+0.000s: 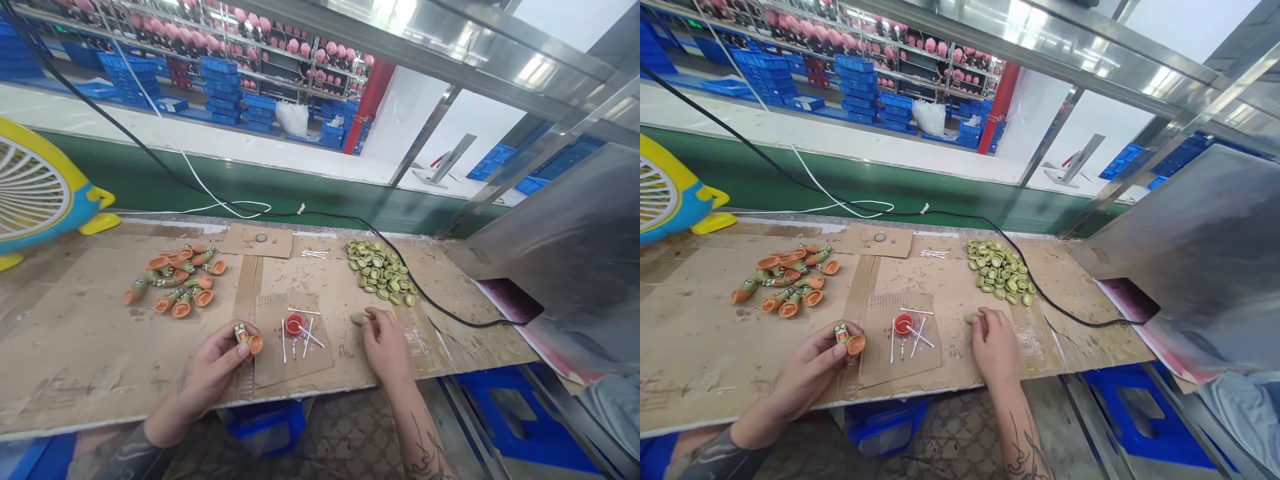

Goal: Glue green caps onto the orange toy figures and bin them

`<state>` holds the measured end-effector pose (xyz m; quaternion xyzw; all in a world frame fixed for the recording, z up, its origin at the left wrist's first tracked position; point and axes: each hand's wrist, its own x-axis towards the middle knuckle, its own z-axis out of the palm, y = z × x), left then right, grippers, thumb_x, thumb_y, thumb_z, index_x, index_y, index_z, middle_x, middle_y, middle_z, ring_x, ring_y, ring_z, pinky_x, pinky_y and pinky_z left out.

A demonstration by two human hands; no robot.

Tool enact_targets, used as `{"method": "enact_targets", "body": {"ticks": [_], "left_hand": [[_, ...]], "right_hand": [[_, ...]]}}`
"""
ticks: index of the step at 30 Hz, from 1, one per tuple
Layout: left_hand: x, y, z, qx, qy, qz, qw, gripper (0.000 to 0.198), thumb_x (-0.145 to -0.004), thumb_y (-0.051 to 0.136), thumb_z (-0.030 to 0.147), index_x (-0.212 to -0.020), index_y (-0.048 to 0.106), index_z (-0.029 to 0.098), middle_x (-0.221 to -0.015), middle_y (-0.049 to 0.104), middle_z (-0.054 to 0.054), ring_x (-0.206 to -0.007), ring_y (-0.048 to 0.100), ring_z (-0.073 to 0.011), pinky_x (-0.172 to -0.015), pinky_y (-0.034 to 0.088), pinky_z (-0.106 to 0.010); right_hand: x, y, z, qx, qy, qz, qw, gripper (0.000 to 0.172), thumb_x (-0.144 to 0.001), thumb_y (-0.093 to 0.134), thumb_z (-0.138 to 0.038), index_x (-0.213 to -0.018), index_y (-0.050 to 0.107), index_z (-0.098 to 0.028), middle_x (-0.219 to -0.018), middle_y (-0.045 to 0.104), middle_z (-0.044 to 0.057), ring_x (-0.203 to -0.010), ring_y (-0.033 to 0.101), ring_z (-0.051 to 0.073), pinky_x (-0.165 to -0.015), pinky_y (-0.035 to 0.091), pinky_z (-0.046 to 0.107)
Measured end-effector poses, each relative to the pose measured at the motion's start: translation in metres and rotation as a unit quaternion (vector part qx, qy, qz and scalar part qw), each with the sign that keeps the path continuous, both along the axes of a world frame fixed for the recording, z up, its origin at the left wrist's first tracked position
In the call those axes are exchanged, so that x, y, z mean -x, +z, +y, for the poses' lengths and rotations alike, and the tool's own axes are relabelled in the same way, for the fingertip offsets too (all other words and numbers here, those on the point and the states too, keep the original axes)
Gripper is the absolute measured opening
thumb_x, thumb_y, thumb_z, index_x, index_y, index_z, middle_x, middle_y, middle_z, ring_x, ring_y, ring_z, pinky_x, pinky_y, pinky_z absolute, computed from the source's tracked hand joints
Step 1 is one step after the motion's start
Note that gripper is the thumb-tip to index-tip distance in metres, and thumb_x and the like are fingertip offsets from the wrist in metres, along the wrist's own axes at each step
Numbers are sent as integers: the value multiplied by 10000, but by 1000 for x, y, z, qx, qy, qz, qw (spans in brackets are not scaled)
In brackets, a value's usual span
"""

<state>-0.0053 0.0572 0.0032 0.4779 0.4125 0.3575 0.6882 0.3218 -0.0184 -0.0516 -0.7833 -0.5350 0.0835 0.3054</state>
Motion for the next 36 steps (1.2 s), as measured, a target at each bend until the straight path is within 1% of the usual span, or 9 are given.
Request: {"method": "enact_targets", "body": {"ticks": [3,8,12,16,24,27,30,33,36], "left_hand": [[0,-1,0,-5,2,-4,1000,359,-804,819,472,-964,707,170,-867,596,-31,-733,506,-148,-656,457,-248],[1,-1,-4,-25,21,6,999,389,-790,826,494,-957,712,161,-899,627,-46,-731,512,-153,-653,450,-252],[-2,5,-15,-77,39,23,996,340,-786,841,440,-969,730,176,-1000,663,-79,-879,597,-212,-750,500,-284],[-12,17,-30,-142,27,-23,989,297,-766,864,359,-974,735,189,-1015,691,-94,-995,639,-258,-868,529,-342],[-6,30,-40,-166,8,-58,984,260,-766,871,228,-982,727,218,-1035,676,-75,-1052,644,-228,-887,531,-306],[-1,28,-42,-164,10,-49,985,260,-779,863,229,-1003,730,229,-1049,679,-69,-1056,647,-222,-908,526,-307],[4,23,-44,-152,26,-33,988,257,-778,866,255,-992,729,224,-1051,695,-71,-1051,653,-228,-925,517,-321],[9,17,-44,-145,44,-10,988,248,-773,868,285,-969,735,210,-1047,712,-85,-1073,646,-250,-957,503,-348],[11,11,-44,-143,54,4,988,250,-769,867,287,-970,740,211,-1046,719,-90,-1069,646,-259,-954,502,-359]], "right_hand": [[5,3,4,12,-25,-11,1000,372,-947,593,-478,-1118,724,-175,-1052,678,142,-922,640,285,-796,498,395],[22,16,11,-1,-14,19,1000,266,-902,612,-307,-1087,730,-157,-1030,690,142,-906,659,278,-813,531,405],[56,44,-4,-40,66,121,990,299,-915,628,-301,-1189,676,-192,-1061,705,92,-877,687,206,-804,587,336],[96,79,-23,-116,185,270,938,273,-902,700,-247,-1174,683,-233,-1115,684,92,-908,683,192,-849,596,334],[133,110,-21,-144,272,274,911,245,-898,744,-226,-1131,705,-293,-1137,686,59,-943,679,185,-819,583,299],[128,107,-19,-141,256,238,926,233,-930,692,-258,-1161,665,-273,-1053,676,53,-885,661,182,-798,571,306],[101,89,-18,-82,209,119,967,230,-953,609,-303,-1174,642,-248,-1011,682,68,-886,655,215,-778,545,338],[59,58,-18,20,100,13,995,223,-933,575,-382,-1055,678,-227,-1023,709,99,-853,670,256,-742,510,378],[23,33,-21,106,-18,-13,994,232,-880,615,-455,-830,670,-236,-795,701,89,-673,625,259,-589,402,347]]}}
